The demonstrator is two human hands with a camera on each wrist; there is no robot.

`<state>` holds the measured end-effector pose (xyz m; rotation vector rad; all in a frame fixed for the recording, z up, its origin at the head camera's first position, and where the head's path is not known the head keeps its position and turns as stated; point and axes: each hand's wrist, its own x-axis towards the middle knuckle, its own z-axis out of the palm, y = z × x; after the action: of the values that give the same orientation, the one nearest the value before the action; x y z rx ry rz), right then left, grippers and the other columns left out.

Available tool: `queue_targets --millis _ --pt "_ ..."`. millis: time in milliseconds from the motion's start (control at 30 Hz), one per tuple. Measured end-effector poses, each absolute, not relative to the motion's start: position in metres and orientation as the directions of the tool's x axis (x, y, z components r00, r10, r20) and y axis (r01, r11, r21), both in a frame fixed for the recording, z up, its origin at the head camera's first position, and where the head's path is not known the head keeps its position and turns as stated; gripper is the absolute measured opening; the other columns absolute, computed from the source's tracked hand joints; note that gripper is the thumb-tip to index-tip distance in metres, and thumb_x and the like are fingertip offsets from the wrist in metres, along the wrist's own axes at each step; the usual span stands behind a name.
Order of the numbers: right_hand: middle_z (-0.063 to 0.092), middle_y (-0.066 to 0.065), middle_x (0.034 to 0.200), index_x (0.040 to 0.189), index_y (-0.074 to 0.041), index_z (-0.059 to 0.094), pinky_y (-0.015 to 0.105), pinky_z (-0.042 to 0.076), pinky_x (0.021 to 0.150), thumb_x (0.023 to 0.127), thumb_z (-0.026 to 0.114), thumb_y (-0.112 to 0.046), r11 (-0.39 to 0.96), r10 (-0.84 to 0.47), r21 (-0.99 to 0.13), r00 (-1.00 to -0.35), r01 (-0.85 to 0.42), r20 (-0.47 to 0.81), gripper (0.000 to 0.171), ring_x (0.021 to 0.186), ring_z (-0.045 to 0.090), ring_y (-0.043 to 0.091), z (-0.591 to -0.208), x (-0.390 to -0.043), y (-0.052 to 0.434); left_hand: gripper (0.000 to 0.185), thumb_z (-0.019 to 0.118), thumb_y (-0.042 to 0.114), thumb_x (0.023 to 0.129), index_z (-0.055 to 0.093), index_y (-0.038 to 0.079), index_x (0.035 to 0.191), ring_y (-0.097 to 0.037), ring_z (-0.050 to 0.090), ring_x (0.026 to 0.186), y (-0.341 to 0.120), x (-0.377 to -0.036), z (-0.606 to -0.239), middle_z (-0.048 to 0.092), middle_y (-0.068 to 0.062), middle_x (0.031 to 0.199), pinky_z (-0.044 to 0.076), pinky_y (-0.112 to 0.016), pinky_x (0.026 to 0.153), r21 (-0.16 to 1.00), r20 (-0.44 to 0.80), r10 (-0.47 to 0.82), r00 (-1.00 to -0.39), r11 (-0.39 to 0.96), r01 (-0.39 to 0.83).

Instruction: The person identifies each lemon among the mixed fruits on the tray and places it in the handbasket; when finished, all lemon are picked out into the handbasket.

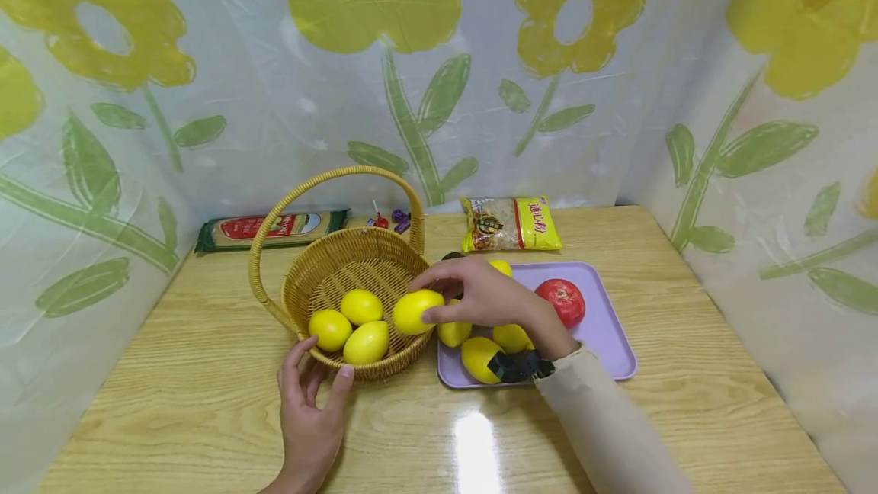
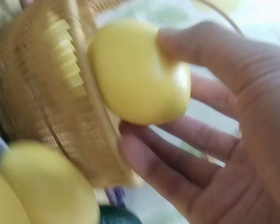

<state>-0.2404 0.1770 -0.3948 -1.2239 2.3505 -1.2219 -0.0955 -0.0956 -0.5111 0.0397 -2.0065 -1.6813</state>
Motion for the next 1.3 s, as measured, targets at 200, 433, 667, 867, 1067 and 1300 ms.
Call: queue_targets --millis 200,433,667,867,1067,1300 --pt "0.078 -0.004 0.133 0.136 -0.017 0.077 0.034 0.064 0.101 0.098 0.085 -0.029 0.385 -0.807 -0.542 -0.558 -0.747 0.194 0.040 0.118 0.073 0.012 -0.398 -0.221 0.140 0.064 0.078 0.003 0.099 0.049 0.003 0.156 -0.034 0.044 0.147 -0.095 -0.096 -0.511 0.037 -0.018 0.162 0.041 -0.010 0.118 0.924 0.370 -0.339 -0.865 0.228 0.307" --pt "0.076 0.001 0.141 0.141 -0.010 0.074 0.029 0.062 0.107 0.101 0.081 -0.024 0.336 -0.843 -0.551 -0.505 -0.764 0.186 0.043 0.129 0.071 0.015 -0.399 -0.207 0.119 0.064 0.078 0.002 0.099 0.048 0.001 0.155 -0.038 0.045 0.146 -0.095 -0.096 -0.510 0.037 -0.022 0.161 0.042 -0.010 0.118 0.917 0.392 -0.341 -0.854 0.224 0.331" --pt "0.078 0.003 0.137 0.138 -0.012 0.076 0.040 0.061 0.111 0.100 0.082 -0.019 0.186 -0.800 -0.772 -0.550 -0.608 0.241 0.039 0.128 0.073 0.021 -0.408 -0.203 0.159 0.066 0.079 0.002 0.097 0.049 0.002 0.156 -0.034 0.043 0.148 -0.096 -0.098 -0.510 0.036 -0.023 0.163 0.042 -0.013 0.120 0.922 0.382 -0.334 -0.862 0.203 0.330" --pt "0.077 0.014 0.135 0.136 -0.010 0.077 0.045 0.062 0.109 0.097 0.082 -0.004 0.194 -0.695 -0.881 -0.694 -0.432 0.188 0.040 0.125 0.074 0.025 -0.424 -0.191 0.232 0.066 0.080 0.002 0.096 0.050 0.003 0.155 -0.033 0.043 0.148 -0.097 -0.096 -0.510 0.036 -0.023 0.163 0.042 -0.013 0.120 0.929 0.366 -0.342 -0.866 0.195 0.315" --pt "0.079 0.007 0.133 0.133 -0.014 0.078 0.026 0.060 0.108 0.094 0.083 -0.001 0.342 -0.571 -0.839 -0.803 -0.424 0.172 0.041 0.125 0.070 0.017 -0.435 -0.170 0.294 0.066 0.080 0.002 0.096 0.050 0.002 0.155 -0.036 0.044 0.148 -0.097 -0.096 -0.509 0.037 -0.024 0.163 0.041 -0.013 0.120 0.927 0.369 -0.341 -0.865 0.204 0.315" --pt "0.078 -0.002 0.136 0.132 -0.021 0.079 0.008 0.039 0.113 0.095 0.083 -0.005 0.517 -0.487 -0.763 -0.867 -0.388 0.111 0.041 0.130 0.061 0.000 -0.448 -0.142 0.336 0.066 0.080 0.001 0.095 0.050 0.002 0.155 -0.039 0.045 0.146 -0.096 -0.095 -0.508 0.038 -0.022 0.161 0.041 -0.011 0.119 0.923 0.380 -0.345 -0.859 0.207 0.325"
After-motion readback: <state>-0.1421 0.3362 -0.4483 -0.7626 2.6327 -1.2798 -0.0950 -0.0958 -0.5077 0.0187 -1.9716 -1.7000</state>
